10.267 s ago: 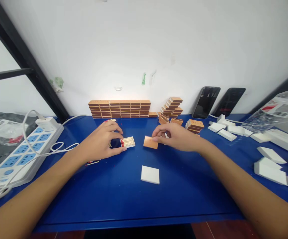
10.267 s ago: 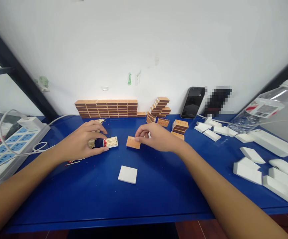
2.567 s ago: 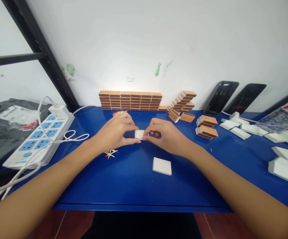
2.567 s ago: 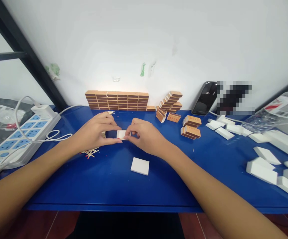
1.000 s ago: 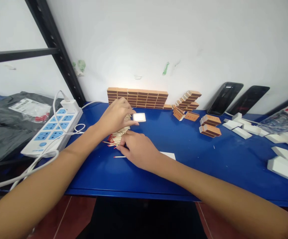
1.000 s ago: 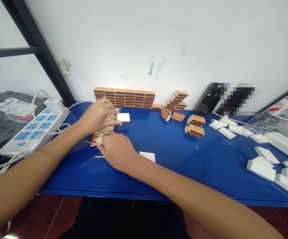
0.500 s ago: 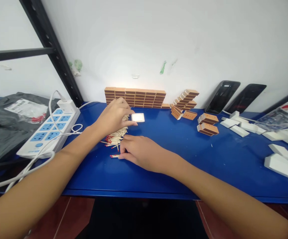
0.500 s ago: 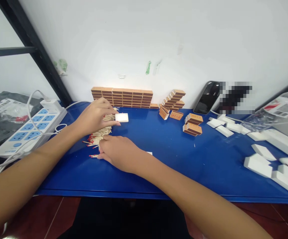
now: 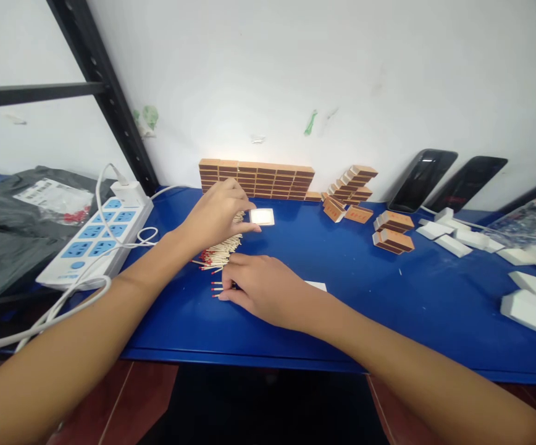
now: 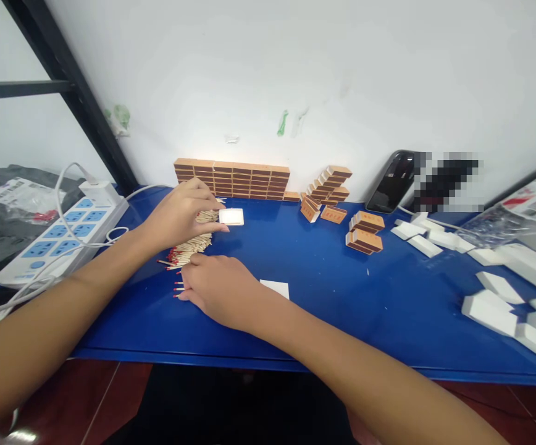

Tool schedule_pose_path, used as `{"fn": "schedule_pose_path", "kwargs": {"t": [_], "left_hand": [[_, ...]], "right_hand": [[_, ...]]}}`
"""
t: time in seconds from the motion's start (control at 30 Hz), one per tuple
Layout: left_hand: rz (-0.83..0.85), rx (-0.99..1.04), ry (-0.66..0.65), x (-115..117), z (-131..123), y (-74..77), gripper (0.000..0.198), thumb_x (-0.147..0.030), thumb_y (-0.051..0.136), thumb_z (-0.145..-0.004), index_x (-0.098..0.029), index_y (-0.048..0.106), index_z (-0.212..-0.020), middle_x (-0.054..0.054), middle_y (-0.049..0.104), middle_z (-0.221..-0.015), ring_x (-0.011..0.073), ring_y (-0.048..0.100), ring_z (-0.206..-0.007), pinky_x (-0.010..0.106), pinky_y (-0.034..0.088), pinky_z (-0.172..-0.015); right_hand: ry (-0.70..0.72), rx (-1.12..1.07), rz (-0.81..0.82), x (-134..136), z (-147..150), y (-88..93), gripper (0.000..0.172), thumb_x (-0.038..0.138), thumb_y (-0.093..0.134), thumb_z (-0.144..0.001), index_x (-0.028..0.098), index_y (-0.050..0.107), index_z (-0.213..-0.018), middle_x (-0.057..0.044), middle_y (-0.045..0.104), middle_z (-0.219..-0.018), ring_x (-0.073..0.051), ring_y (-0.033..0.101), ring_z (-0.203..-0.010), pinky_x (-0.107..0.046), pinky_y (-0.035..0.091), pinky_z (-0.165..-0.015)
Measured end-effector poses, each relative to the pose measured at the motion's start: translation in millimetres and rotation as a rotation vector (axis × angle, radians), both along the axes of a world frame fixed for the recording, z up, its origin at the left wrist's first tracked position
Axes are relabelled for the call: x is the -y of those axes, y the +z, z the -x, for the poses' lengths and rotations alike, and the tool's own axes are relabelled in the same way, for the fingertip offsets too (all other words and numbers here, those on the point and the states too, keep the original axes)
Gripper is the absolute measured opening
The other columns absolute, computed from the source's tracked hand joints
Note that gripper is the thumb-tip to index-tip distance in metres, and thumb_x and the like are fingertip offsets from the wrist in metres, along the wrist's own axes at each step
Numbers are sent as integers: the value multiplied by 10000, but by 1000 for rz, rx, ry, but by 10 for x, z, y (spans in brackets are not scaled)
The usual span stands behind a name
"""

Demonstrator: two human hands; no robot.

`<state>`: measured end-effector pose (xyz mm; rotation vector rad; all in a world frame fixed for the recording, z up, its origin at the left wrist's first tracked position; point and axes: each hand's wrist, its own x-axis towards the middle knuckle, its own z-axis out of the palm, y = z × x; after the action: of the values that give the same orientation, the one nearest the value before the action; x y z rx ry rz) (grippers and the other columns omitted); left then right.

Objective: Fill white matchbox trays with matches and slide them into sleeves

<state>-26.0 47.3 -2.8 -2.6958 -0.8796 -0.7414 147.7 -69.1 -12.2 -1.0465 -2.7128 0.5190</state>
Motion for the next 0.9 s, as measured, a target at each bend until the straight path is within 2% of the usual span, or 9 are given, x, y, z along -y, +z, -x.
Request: {"fn": "schedule_pose_path", "kwargs": {"t": [0.17,0.3,0.53,0.73,0.9], "left_hand": [[7,3,-12,4,-2,1,394,-552,797,-937,-184,840,-1072,103,772,-971,277,599,-985,425,487,-885],[2,-4,-11,6,-4,-4,381,-550,803,-932,-194,837,-1064,96,774,-980,271,597,-985,415,477,-881],[2,-17,-18,2,-2,-19,383,-540,842,-896,-200,837,-1073,92,783,-981,287,598,-1027,418,473,-879],[5,-5,-25,-4,-2,-28,358,-539,804,-935,-207,840,-1065,97,787,-1005,277,609,-1007,420,471,-874],[-9,-13,-23,-3,2,-35,380,-534,833,-908,-195,834,-1082,93,790,-1013,281,610,-1021,419,477,-879]], "right_hand": [[-37,11,-31,7,8,-1,209,346,649,-1086,147,712,-1073,-85,734,-1149,-223,685,-1001,-337,432,-791],[-45,48,-31,14,41,-10,250,353,598,-1112,152,715,-1019,-91,741,-1098,-215,694,-960,-326,430,-757],[-18,56,-92,7,31,-126,289,395,577,-1117,147,689,-1019,-91,728,-1081,-213,693,-905,-327,418,-700],[-29,51,-46,-10,-74,5,183,312,601,-1112,161,682,-1048,-81,727,-1127,-200,684,-927,-310,407,-722],[-9,60,26,13,-97,39,192,314,589,-1117,165,689,-1047,-79,728,-1140,-199,676,-915,-321,407,-731]]}}
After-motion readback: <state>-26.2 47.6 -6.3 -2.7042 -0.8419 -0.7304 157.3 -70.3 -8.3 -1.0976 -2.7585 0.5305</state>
